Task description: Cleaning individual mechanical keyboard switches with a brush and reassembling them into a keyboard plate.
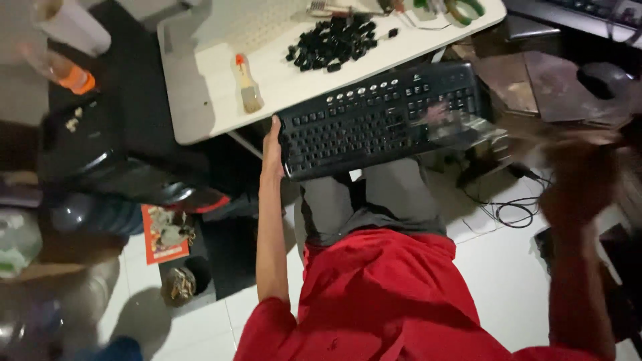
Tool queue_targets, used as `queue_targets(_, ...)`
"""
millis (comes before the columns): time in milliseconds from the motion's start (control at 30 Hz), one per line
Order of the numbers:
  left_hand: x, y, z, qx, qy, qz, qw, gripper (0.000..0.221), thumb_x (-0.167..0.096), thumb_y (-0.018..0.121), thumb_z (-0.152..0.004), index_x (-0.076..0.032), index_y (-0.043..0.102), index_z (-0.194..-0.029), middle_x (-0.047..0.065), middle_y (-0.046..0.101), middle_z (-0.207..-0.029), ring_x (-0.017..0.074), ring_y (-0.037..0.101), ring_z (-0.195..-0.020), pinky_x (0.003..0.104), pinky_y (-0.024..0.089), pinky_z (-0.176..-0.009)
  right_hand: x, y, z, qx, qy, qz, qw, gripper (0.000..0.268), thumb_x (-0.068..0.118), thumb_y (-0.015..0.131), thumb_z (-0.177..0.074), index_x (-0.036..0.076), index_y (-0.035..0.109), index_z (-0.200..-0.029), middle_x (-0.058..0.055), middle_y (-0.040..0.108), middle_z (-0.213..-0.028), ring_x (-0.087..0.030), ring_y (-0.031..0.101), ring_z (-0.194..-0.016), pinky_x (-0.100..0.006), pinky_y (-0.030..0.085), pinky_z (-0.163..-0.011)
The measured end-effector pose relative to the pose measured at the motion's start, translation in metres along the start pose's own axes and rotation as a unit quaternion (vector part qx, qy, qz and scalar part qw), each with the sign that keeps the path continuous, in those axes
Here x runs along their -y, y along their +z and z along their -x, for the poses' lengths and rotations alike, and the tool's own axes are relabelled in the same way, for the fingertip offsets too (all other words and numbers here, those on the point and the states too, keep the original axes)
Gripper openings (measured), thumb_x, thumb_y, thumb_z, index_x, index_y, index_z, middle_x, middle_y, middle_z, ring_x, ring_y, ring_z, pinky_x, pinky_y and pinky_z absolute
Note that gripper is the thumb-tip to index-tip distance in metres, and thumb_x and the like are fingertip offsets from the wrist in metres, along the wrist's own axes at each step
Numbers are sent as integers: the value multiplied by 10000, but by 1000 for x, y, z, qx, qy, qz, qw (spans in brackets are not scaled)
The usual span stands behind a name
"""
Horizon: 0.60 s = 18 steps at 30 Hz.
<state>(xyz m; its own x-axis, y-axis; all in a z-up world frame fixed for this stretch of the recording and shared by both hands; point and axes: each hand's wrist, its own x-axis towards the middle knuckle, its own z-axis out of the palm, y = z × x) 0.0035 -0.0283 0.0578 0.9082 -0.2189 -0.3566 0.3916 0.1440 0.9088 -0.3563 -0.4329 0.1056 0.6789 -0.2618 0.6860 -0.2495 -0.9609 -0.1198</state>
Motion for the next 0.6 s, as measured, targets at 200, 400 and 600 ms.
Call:
queue_targets(200, -2, -2, 8, 33, 78, -2, 996, 723, -499, 501, -963, 81, 564, -1391, 148, 603, -1434, 217, 570, -1266, 305, 412, -1069, 119, -37, -68, -34, -153, -600, 784, 295, 350, 440, -1057, 120, 617, -1006, -52, 647, -966, -156, 636, -892, -365, 581, -842)
queue_targets(400, 1, -8, 0, -3, 27, 22, 999, 787, -542, 545, -906, 68, 565, -1403, 163, 598, -1457, 239, 582, -1287, 314, 428, -1067, 156, -97, -83, 17, -158, -626, 763, 233, 242, 520, -1006, 196, 563, -782, 37, 647, -962, -45, 682, -623, -252, 631, -617)
queue_targets(600, 4, -11, -2, -2, 41, 24, 999, 733, -519, 539, -929, 86, 613, -1336, 176, 642, -1394, 229, 612, -1218, 299, 451, -1039, 143, -59, -91, 33, -248, -641, 726, 104, 162, 554, -933, 174, 610, -846, -13, 656, -1017, -70, 634, -602, -252, 584, -601)
